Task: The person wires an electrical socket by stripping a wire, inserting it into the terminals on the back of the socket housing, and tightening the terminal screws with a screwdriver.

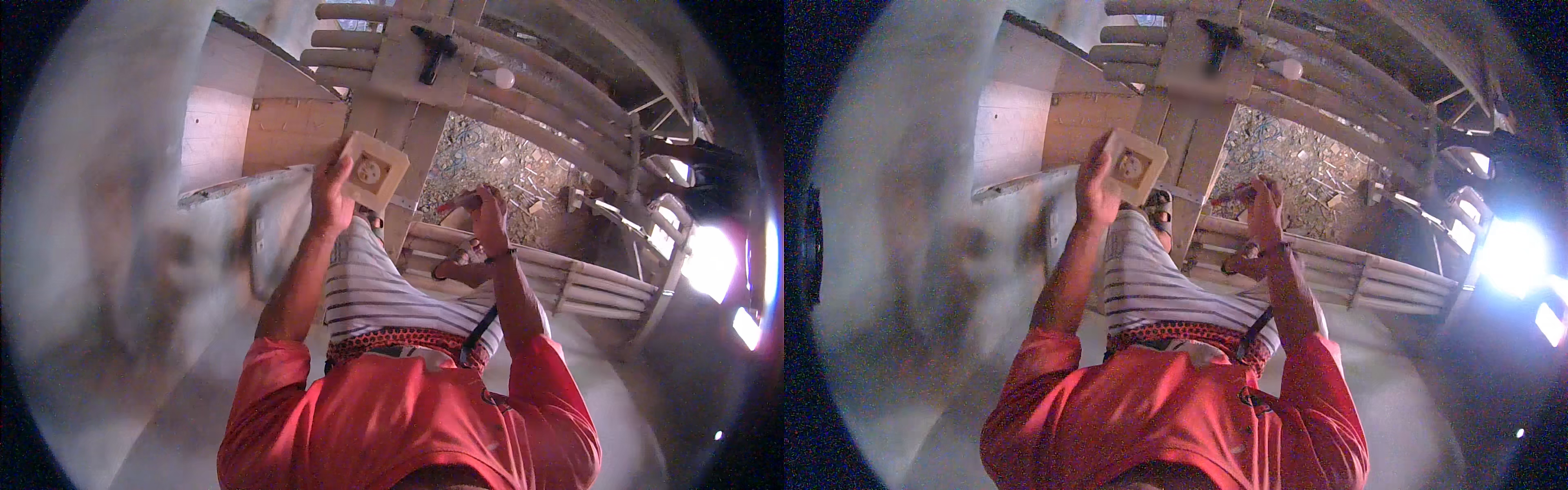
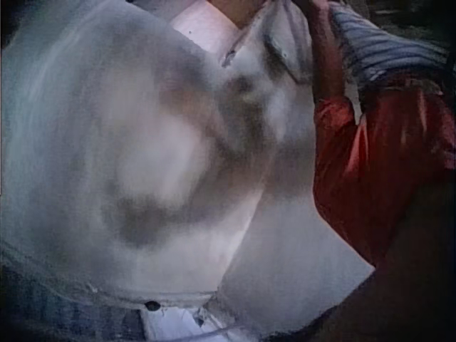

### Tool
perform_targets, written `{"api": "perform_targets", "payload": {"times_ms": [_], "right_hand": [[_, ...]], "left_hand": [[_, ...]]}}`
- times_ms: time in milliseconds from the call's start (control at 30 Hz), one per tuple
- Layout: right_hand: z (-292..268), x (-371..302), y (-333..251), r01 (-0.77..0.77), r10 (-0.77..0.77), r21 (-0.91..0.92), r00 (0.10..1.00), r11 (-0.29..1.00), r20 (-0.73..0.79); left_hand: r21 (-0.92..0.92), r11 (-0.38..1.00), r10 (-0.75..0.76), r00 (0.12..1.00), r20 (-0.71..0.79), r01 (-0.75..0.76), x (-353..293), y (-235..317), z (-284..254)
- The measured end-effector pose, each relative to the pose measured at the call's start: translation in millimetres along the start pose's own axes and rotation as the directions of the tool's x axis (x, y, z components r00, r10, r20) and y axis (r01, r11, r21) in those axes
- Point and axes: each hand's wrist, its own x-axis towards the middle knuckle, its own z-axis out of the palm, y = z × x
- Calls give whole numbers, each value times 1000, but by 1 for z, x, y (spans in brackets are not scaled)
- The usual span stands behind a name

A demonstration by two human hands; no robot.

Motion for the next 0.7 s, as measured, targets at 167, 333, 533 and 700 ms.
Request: {"api": "perform_targets", "payload": {"times_ms": [167,333,533,700], "right_hand": [[-39,148,132,29,-43,-108,990,994,-136],[-34,231,241,55,-59,-65,996,996,-62],[-44,310,305,214,-211,-163,977,963,35],[-24,311,317,369,-473,-777,875,510,105]], "left_hand": [[230,927,275,954,122,-296,86,-61,-41],[38,997,55,989,134,-61,141,-113,-69],[-66,990,-105,964,244,124,172,-155,-43],[-16,977,-198,924,328,215,170,-170,-44]]}}
